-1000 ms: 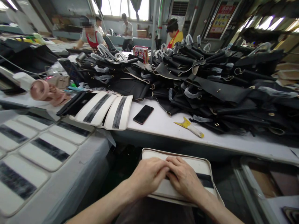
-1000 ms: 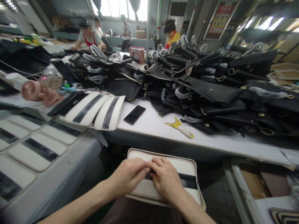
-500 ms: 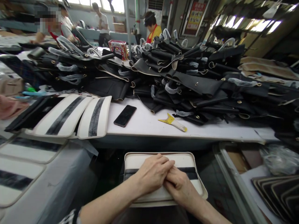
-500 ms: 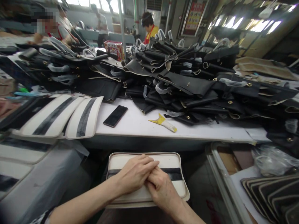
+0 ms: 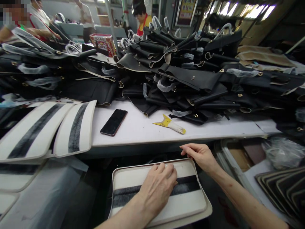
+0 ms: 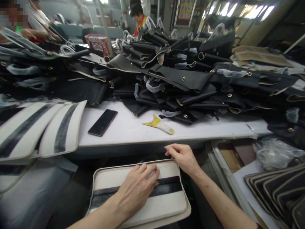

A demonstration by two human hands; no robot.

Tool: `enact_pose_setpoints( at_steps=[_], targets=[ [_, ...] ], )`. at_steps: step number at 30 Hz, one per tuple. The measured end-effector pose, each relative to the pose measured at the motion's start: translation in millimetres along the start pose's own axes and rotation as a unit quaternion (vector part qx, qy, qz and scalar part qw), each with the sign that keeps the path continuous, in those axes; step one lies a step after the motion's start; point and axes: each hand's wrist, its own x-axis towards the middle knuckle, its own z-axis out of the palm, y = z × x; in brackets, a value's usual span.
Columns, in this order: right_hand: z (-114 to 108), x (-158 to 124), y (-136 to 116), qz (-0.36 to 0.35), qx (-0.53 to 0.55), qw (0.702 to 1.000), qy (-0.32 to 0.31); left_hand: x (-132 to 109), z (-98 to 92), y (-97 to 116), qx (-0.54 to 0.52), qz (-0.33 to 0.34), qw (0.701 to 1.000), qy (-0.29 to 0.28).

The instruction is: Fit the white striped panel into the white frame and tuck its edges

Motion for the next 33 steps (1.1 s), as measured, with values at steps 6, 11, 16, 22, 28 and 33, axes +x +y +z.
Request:
enact_pose_setpoints(
  at_steps=[6,11,16,22,28,33],
  targets=[
    [4.7,40.6,9.7,0.039,-0.101,0.969,-0.223,13.4,8.7,3.7,0.019,-0.008,1.000,0.000],
    [33.5,69.2,53.3,0.083,-0.083,0.926,-0.360,20.7,17.2,6.3,0.062,-0.031,0.997,0.028],
    [69.1,80.5,76.2,0.095,-0.057,0.901,-0.420,26.6,15.7,6.4,0.075,-0.051,0.996,-0.005],
    [61.4,80.0,56.9,0.070,-0.012,0.905,-0.419,28.2,16.4,6.6,0.092,-0.039,0.995,-0.002],
    [13.5,58.3,29.9,0.052,0.011,0.907,-0.418,26.1,20.8,9.3,0.098,-0.046,0.994,0.016],
    [-18.2,42.2,18.5,0.075,0.024,0.902,-0.424,25.6,14.1,11.1,0.078,-0.044,0.996,-0.006]
  ],
)
